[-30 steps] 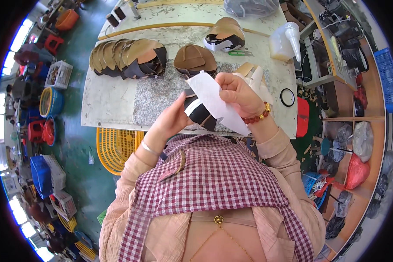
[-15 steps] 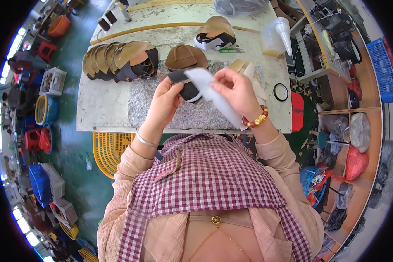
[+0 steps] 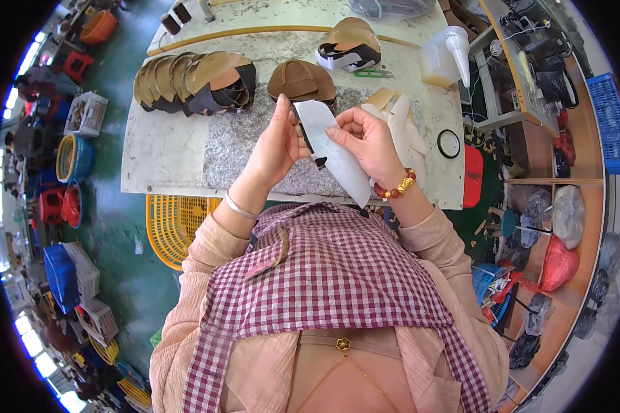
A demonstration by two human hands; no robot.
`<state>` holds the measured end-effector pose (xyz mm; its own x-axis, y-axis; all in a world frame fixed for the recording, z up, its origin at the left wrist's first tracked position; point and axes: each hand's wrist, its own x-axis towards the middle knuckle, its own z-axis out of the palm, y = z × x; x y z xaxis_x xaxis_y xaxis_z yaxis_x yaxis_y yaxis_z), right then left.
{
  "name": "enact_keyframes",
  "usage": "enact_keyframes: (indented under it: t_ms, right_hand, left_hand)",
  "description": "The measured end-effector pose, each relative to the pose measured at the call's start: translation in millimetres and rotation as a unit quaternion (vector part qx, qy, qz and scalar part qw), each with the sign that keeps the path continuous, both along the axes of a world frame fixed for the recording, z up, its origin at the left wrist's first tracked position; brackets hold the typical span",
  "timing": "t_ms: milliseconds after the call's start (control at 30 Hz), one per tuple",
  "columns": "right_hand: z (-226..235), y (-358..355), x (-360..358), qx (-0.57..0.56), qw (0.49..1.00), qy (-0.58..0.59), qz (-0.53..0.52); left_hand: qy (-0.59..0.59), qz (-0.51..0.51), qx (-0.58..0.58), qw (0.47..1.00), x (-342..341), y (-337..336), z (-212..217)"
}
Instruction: Marking footwear components and applying linings or adhesive strips to assemble shoe uppers.
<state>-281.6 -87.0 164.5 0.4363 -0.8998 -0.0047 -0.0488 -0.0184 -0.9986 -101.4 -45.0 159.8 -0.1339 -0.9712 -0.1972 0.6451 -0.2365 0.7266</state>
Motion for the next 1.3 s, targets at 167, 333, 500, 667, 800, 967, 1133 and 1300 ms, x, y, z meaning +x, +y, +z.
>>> enact_keyframes:
  t_ms: [167, 333, 500, 667, 800, 967, 1133, 1300]
  right_hand:
    - [-7, 0, 1, 0.011, 1.0, 0.018, -0.008]
    - [-4, 3, 4, -0.03, 0.996, 0.076, -0.017]
    - [0, 4, 7, -0.077, 0.991, 0.105, -0.029]
    - [-4, 3, 7, -0.215, 0.945, 0.243, -0.034]
    - [0, 5, 0, -0.3, 0.869, 0.392, -0.025]
    - [2, 6, -17, -0.122, 0.938, 0.324, 0.011]
    - [-31, 26, -14, 0.077, 0.996, 0.047, 0.008]
    - [-35, 32, -12, 0.038, 0.998, 0.051, -0.029]
  left_hand:
    - [-0.035, 0.0, 0.007, 0.999, -2, 1, -6]
    - [-0.19, 0.037, 0.009, 0.981, -8, 2, -15]
    - [-0.26, 0.094, -0.01, 0.961, -18, 1, -15]
    - [-0.273, 0.036, 0.0, 0.961, -10, 9, -24]
    - [-0.329, -0.027, 0.035, 0.943, -4, 16, -26]
    - [-0.23, 0.077, 0.068, 0.968, -15, 14, -21]
    - [-0.125, 0.121, 0.058, 0.983, -24, 15, -29]
    - [-0.036, 0.121, 0.081, 0.989, -30, 18, -23]
